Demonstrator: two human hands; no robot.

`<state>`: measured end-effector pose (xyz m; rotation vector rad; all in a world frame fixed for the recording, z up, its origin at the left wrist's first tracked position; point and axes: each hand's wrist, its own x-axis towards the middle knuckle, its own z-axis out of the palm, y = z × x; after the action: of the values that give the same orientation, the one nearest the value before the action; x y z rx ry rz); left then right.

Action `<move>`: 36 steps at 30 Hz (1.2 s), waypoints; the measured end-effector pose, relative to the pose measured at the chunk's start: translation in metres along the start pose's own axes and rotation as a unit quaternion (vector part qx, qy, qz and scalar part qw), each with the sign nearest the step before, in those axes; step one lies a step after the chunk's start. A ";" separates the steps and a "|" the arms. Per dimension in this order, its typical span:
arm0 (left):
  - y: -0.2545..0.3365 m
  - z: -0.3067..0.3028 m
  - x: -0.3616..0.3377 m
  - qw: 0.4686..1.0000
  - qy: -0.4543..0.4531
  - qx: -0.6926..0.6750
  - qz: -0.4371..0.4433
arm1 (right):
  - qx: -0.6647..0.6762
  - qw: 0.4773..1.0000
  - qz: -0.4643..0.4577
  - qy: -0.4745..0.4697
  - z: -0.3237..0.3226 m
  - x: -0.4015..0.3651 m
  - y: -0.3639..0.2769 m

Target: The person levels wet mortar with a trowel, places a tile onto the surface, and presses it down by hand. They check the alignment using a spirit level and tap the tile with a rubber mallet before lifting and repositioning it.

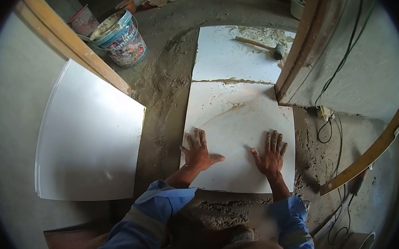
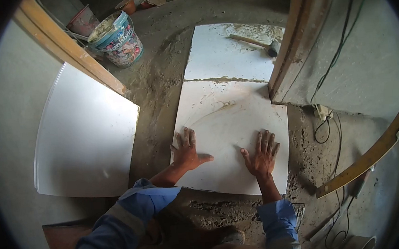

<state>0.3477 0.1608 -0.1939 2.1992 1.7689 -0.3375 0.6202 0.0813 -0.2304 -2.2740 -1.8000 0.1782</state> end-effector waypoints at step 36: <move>-0.034 -0.002 0.109 0.949 0.203 -0.156 0.186 | -0.052 0.983 0.174 0.010 0.021 0.109 -0.030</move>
<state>0.3382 0.2669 -0.2344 2.4051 1.4028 0.4785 0.6128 0.1959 -0.2375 -2.6407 -1.4171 0.1236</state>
